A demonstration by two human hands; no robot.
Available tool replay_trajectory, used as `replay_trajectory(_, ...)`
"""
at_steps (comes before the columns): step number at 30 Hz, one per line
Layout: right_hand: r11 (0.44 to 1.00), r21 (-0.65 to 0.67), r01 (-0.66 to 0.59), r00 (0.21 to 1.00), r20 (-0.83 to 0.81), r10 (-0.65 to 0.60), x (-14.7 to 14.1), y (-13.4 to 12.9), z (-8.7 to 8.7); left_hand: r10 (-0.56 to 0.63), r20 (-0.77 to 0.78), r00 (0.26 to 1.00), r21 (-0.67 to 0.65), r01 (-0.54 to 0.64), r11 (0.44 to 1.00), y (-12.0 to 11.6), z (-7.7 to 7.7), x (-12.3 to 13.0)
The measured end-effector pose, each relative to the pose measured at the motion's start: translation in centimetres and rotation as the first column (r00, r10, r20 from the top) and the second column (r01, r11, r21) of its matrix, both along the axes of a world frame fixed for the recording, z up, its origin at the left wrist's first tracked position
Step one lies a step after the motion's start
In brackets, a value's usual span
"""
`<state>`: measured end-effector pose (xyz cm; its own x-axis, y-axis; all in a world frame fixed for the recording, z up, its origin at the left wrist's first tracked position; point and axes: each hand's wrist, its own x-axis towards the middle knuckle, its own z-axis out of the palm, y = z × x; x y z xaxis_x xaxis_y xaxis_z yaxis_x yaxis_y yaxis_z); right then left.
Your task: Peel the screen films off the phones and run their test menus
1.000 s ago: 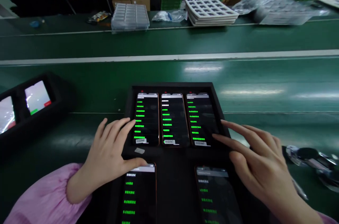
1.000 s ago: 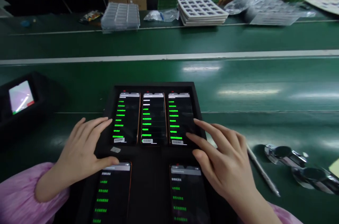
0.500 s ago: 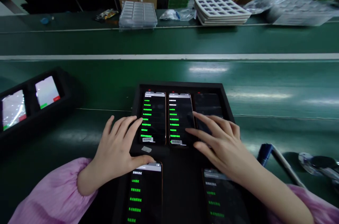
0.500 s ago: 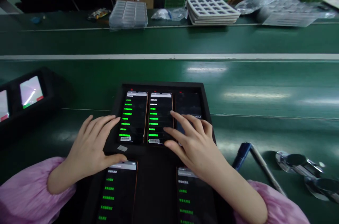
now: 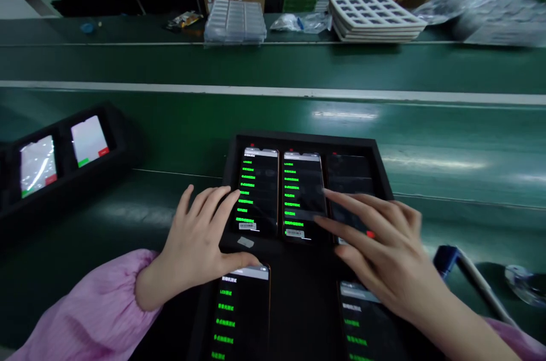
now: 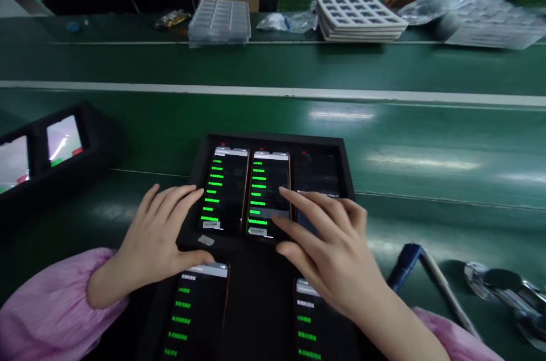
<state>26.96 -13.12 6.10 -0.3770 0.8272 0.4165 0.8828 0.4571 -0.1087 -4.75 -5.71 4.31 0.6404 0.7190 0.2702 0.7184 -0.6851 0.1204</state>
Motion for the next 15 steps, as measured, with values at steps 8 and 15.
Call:
replay_trajectory(8,0.992,-0.07,0.109,0.968,-0.219,-0.122,3.1,-6.9,-1.3,-0.02,0.042,0.999,0.069,0.017,0.997,-0.2,-0.1,-0.1)
replay_trajectory(15,0.958,-0.146,0.247,0.93,-0.243,-0.277,3.7,-12.8,-3.0,-0.099,0.035,0.995,0.148,0.093,0.985,-0.2,-0.1,-0.3)
